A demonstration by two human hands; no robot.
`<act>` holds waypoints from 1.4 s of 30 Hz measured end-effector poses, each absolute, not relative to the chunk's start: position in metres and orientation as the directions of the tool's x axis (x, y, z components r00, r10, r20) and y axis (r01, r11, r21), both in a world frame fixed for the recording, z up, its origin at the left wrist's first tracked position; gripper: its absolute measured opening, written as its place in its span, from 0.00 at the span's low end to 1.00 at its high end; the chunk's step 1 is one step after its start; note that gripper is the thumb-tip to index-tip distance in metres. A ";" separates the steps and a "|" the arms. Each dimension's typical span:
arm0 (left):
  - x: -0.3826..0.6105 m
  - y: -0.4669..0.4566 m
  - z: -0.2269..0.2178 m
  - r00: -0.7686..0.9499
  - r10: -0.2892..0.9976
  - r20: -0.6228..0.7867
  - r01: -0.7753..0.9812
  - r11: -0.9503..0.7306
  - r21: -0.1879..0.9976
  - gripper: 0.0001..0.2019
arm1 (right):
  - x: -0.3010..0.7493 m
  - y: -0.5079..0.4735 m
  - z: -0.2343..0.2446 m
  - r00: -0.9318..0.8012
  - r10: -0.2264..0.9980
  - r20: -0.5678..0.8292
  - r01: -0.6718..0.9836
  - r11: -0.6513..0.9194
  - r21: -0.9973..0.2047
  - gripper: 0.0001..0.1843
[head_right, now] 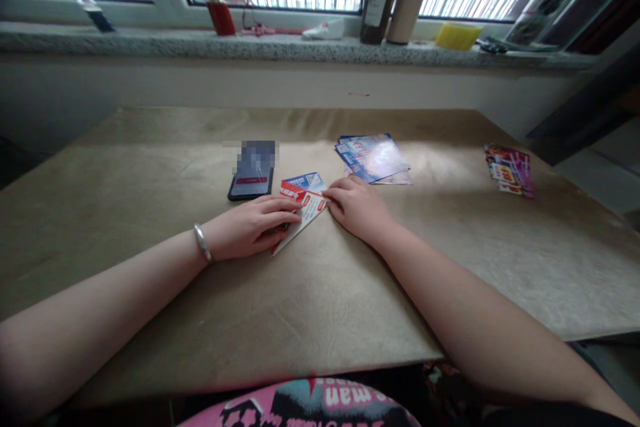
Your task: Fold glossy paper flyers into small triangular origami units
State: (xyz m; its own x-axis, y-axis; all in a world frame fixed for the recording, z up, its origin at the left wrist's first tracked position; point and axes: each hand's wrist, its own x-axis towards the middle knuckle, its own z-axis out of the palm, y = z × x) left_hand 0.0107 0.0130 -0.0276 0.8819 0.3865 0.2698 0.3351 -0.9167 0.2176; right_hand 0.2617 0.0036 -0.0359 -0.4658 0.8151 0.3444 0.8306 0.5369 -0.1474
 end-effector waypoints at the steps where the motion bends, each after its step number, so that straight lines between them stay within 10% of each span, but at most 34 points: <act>1: 0.010 0.013 -0.027 0.887 0.390 0.246 0.339 -0.913 0.228 0.16 | 0.262 0.004 -0.037 -0.467 0.815 0.343 0.828 0.539 -0.154 0.15; 22: 0.009 0.010 -0.020 0.890 0.451 0.063 0.417 -0.862 0.286 0.28 | 0.279 0.004 -0.031 -0.501 0.818 0.283 0.702 0.575 -0.419 0.06; 31: 0.006 0.015 -0.019 0.916 0.402 0.005 0.389 -0.890 0.236 0.28 | 0.286 0.001 -0.023 -0.514 0.832 0.207 0.683 0.543 -0.489 0.21; 36: 0.007 0.013 -0.019 0.920 0.392 0.021 0.383 -0.908 0.171 0.28 | 0.286 -0.001 -0.023 -0.583 0.787 0.204 0.666 0.606 -0.435 0.11; 42: 0.003 0.015 -0.019 0.923 0.384 -0.015 0.376 -0.896 0.237 0.33 | 0.286 -0.004 -0.027 -0.630 0.749 0.206 0.669 0.658 -0.345 0.28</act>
State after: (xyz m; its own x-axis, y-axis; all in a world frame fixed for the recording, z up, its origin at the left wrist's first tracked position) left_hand 0.0035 0.0151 -0.0194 0.9233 0.3838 -0.0147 0.3761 -0.8957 0.2374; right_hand 0.2863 -0.0044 -0.0265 -0.6301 0.7488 0.2055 0.6694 0.6580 -0.3449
